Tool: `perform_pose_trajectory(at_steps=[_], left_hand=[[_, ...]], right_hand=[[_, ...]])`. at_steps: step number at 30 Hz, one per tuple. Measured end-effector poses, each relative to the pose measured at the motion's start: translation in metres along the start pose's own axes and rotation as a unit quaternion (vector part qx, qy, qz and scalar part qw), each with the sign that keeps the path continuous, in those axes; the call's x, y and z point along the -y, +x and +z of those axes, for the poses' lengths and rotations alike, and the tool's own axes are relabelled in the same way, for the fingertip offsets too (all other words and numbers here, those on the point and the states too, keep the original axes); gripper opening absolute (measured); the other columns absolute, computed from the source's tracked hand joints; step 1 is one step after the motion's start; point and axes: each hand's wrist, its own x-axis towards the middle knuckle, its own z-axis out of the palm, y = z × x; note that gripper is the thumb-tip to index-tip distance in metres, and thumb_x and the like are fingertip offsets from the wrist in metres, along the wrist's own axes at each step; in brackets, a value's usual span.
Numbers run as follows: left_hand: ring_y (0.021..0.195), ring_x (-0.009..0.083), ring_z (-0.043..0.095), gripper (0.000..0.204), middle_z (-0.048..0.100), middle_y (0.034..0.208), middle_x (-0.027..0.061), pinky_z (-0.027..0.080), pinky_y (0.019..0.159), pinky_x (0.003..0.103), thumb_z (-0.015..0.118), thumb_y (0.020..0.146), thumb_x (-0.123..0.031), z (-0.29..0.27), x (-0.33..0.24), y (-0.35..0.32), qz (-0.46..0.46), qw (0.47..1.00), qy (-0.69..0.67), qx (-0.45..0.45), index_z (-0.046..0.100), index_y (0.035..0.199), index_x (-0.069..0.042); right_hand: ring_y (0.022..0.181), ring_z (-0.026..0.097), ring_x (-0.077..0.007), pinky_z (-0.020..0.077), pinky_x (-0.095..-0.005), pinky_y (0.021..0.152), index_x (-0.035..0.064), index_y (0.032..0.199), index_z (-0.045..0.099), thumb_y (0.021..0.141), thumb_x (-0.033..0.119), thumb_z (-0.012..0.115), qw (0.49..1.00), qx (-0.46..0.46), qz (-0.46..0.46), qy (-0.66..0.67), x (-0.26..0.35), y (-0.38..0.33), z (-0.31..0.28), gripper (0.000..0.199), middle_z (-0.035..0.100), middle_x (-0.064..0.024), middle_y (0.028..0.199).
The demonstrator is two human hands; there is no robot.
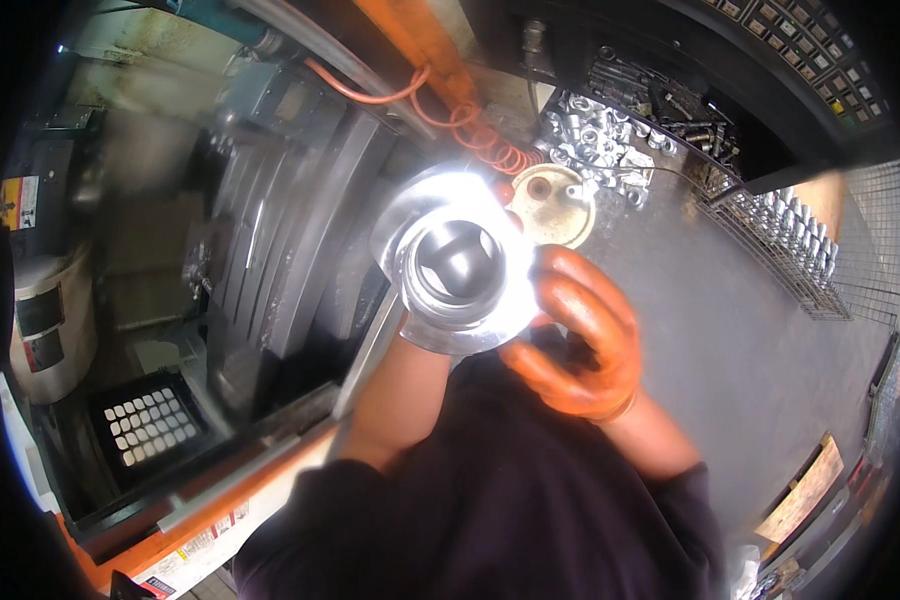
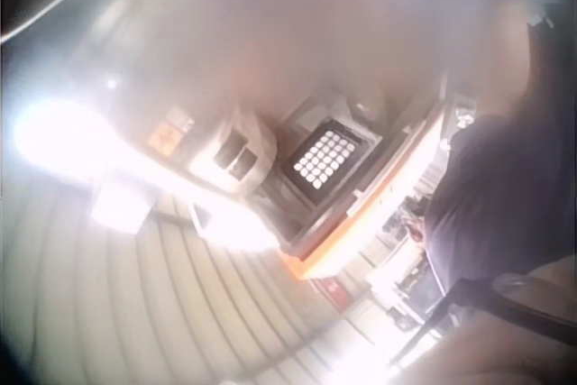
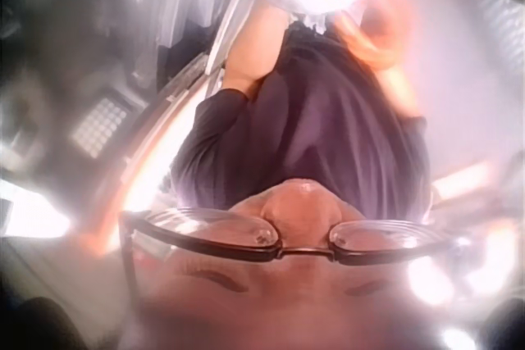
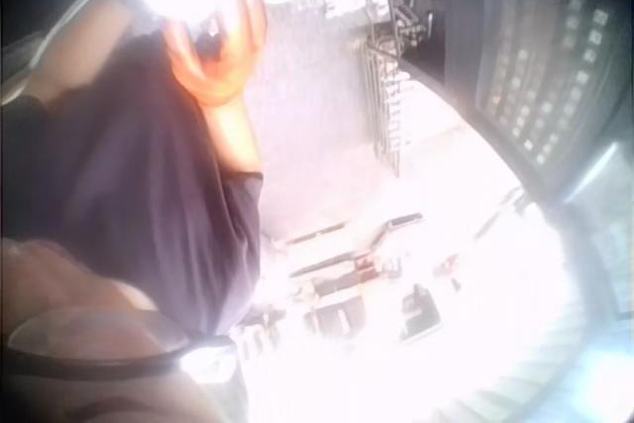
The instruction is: The person measures a cylindrical metal part with a dial indicator, then removes it from the machine vise. They blow off debris with an air gun, inspect the part, and reposition it in the vise, tightening it with a wrench. The person then closes the machine door.
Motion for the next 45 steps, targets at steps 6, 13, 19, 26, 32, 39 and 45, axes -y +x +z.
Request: perform_pose_trajectory(at_steps=[6,13,19,26,32,39,45], left_hand=[[0.121,0.0319,0.066,0.051,0.063,0.135,0.0194,0.058,0.102,0.04,0.064,0.104,-0.03,0.017,0.011,-0.001,0.005,0.998,-0.058,-0.001,0.052,0.141,0.003],[0.129,0.0297,0.061,0.064,0.058,0.142,0.0195,0.052,0.111,0.043,0.072,0.098,-0.036,0.014,0.007,-0.003,-0.003,0.999,-0.04,0.018,0.049,0.146,0.0],[0.135,0.0309,0.057,0.072,0.056,0.147,0.0182,0.05,0.114,0.048,0.072,0.097,-0.045,0.003,0.008,-0.006,0.022,0.997,0.017,0.078,0.048,0.15,-0.002],[0.136,0.0438,0.055,0.087,0.046,0.156,0.0218,0.057,0.099,0.058,0.06,0.099,-0.063,0.033,0.032,-0.008,-0.038,0.967,-0.251,-0.01,0.03,0.162,-0.011],[0.14,0.0435,0.051,0.08,0.045,0.157,0.0206,0.055,0.102,0.063,0.062,0.101,-0.053,0.037,0.037,-0.001,-0.06,0.972,-0.224,-0.039,0.03,0.163,-0.013],[0.131,0.031,0.06,0.074,0.057,0.147,0.0158,0.053,0.107,0.045,0.076,0.093,-0.019,0.034,0.007,0.0,0.079,0.88,0.469,0.003,0.039,0.155,-0.001],[0.116,0.0233,0.066,0.095,0.062,0.135,0.0132,0.054,0.1,0.037,0.093,0.075,-0.019,0.078,-0.013,-0.009,-0.006,0.817,0.576,-0.031,0.041,0.151,0.004]], right_hand=[[0.099,0.07,-0.0264,0.058,-0.0288,0.07,-0.0015,0.145,0.053,0.074,0.001,0.088,1.0,0.0,0.022,0.014,0.005,0.001,-0.003,0.079,0.061,-0.0284,0.134],[0.112,0.069,-0.0299,0.0587,-0.0294,0.073,-0.0022,0.148,0.053,0.078,0.01,0.087,0.999,-0.003,0.03,0.032,0.001,-0.005,-0.004,0.079,0.058,-0.0302,0.142],[0.116,0.068,-0.0297,0.0581,-0.0308,0.08,-0.007,0.149,0.05,0.08,0.011,0.085,0.999,0.009,0.029,0.029,0.002,-0.001,-0.006,0.08,0.057,-0.0307,0.144],[0.116,0.065,-0.0212,0.0502,-0.0336,0.103,-0.0091,0.152,0.046,0.081,0.004,0.078,0.982,-0.044,0.137,0.119,0.006,-0.009,-0.002,0.079,0.052,-0.0237,0.153],[0.109,0.064,-0.0169,0.0504,-0.0332,0.102,-0.0079,0.152,0.048,0.084,0.002,0.075,0.955,-0.069,0.23,0.172,0.012,-0.012,-0.008,0.074,0.052,-0.0193,0.154],[0.097,0.065,-0.0175,0.0544,-0.0308,0.085,-0.0063,0.144,0.057,0.091,0.007,0.071,0.978,-0.044,0.205,-0.012,0.006,-0.009,-0.03,0.057,0.058,-0.0227,0.148],[0.08,0.065,-0.0159,0.0506,-0.0308,0.072,-0.0051,0.138,0.061,0.099,0.005,0.065,0.959,0.032,0.261,0.11,-0.004,-0.02,-0.039,0.04,0.071,-0.012,0.102]])
